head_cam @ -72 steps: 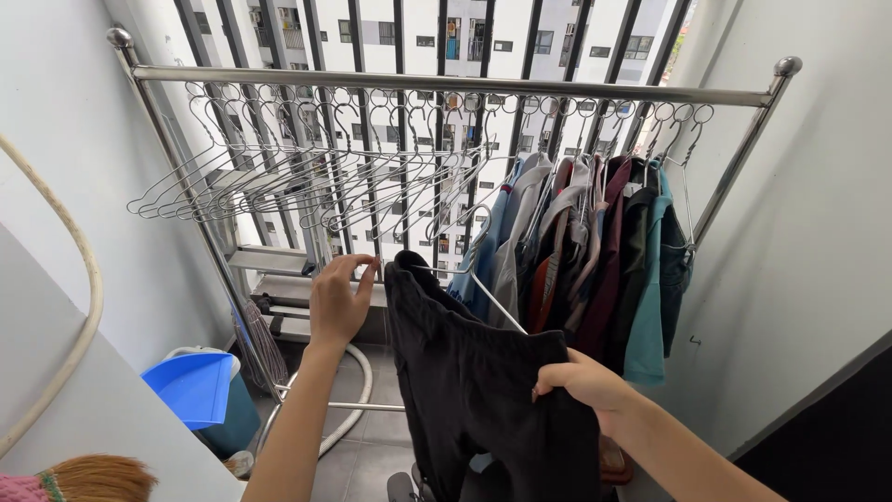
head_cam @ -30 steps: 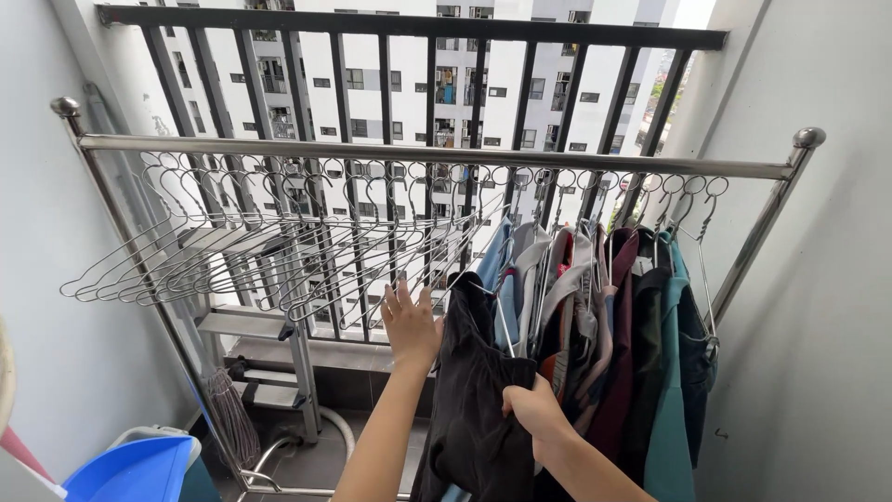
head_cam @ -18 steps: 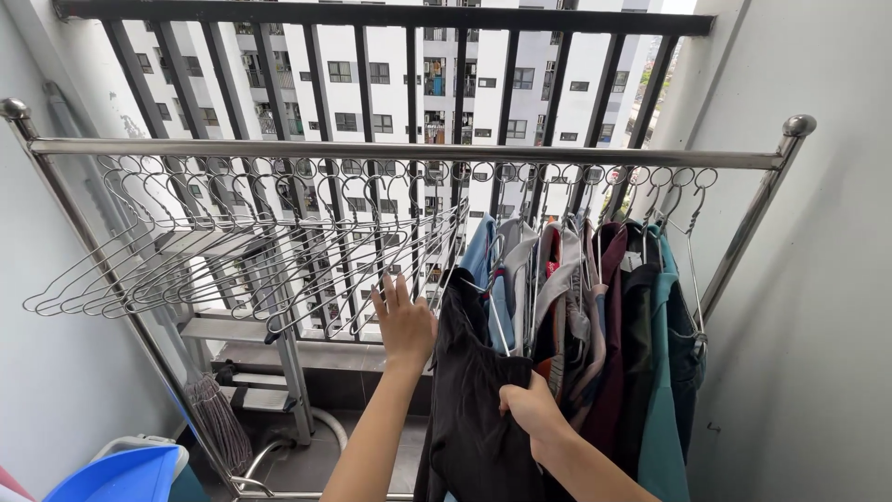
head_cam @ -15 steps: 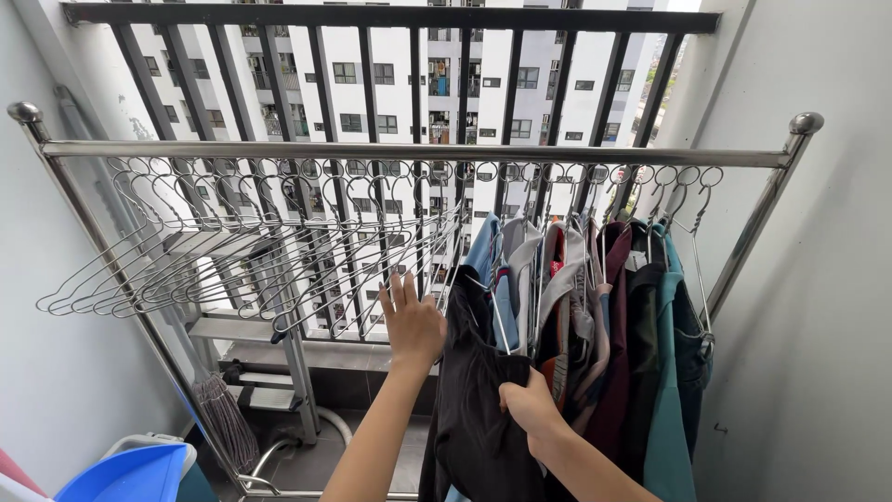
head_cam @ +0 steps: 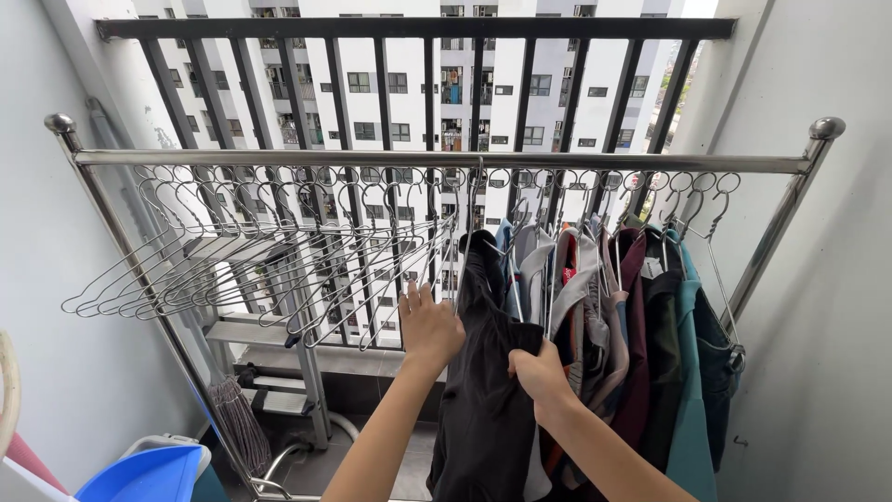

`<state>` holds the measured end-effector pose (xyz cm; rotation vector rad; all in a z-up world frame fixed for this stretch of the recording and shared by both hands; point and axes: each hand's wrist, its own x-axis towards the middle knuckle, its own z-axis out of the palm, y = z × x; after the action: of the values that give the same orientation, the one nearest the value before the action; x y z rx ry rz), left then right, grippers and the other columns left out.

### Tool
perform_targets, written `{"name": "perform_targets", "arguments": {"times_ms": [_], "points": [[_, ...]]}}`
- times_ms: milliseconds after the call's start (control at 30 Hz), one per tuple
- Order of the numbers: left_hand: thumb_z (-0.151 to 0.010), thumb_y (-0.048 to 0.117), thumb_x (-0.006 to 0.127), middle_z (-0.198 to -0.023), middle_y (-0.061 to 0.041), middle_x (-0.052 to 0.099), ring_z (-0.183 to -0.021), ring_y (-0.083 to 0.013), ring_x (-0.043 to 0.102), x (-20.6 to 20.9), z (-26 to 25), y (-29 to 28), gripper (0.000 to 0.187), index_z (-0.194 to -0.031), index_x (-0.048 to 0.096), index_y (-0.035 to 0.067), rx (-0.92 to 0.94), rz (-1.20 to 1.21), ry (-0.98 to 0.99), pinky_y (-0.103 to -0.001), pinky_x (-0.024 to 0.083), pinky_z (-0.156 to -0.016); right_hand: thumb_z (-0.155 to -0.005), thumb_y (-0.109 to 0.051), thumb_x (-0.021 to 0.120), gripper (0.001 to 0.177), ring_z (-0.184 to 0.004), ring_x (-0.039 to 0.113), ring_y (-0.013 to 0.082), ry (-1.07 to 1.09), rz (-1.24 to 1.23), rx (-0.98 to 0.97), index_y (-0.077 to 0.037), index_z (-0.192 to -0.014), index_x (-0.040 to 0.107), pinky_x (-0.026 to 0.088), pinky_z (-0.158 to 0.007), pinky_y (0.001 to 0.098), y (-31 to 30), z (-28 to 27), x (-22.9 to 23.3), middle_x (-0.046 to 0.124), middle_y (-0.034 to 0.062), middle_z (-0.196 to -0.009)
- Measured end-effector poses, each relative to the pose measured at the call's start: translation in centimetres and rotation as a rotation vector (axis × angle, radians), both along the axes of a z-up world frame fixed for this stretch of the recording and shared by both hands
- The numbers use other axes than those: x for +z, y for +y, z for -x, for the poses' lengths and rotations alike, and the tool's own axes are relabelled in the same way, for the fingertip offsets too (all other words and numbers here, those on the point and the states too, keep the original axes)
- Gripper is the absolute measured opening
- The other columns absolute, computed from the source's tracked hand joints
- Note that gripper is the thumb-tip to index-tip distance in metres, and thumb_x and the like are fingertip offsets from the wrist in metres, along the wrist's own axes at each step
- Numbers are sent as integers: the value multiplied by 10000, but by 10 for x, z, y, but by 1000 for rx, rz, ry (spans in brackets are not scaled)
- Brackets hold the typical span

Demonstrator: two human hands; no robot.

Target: Removing wet laundry from a washing machine and hanging individual items on hangers on a drying rack.

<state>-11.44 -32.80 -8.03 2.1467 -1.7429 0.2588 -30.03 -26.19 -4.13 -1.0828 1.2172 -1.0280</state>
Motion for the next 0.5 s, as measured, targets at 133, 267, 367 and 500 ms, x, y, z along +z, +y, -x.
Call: {"name": "perform_targets", "arguments": {"times_ms": [133, 267, 367, 500], "points": [[-941, 336, 556, -1454, -222, 493, -1499, -422, 279, 4, 6, -3, 336, -1121, 745, 124, -40, 121, 8, -574, 221, -1219, -725, 99, 462, 328, -622, 306, 152, 10, 41, -13, -171, -716, 276, 310, -603, 333, -16, -2, -1, 332, -5, -673], [-989, 229, 464, -1389, -213, 560, -1462, -418, 355, 3, 8, -7, 318, -1018, 712, 32, -119, 292, 60, -589, 271, -1197, -745, 96, 462, 282, -637, 340, 159, 1, 61, -21, -149, -732, 322, 341, -634, 339, -25, -4, -5, 367, 9, -674], [-986, 216, 467, -1370, -207, 570, -1439, -411, 381, 3, 8, 4, 313, -1040, 707, 23, -151, 346, 49, -588, 267, -1195, -749, 89, 461, 254, -640, 338, 158, 13, 64, -35, -140, -747, 350, 342, -643, 335, -35, -6, -17, 369, 9, -675], [-980, 177, 478, -1396, -240, 535, -1467, -417, 353, 9, 10, 31, 267, -925, 696, 31, -203, 321, 60, -594, 229, -1222, -777, 85, 448, 208, -638, 370, 152, 1, 72, -68, -122, -795, 425, 363, -617, 326, -45, -12, -21, 396, 11, -677]]}}
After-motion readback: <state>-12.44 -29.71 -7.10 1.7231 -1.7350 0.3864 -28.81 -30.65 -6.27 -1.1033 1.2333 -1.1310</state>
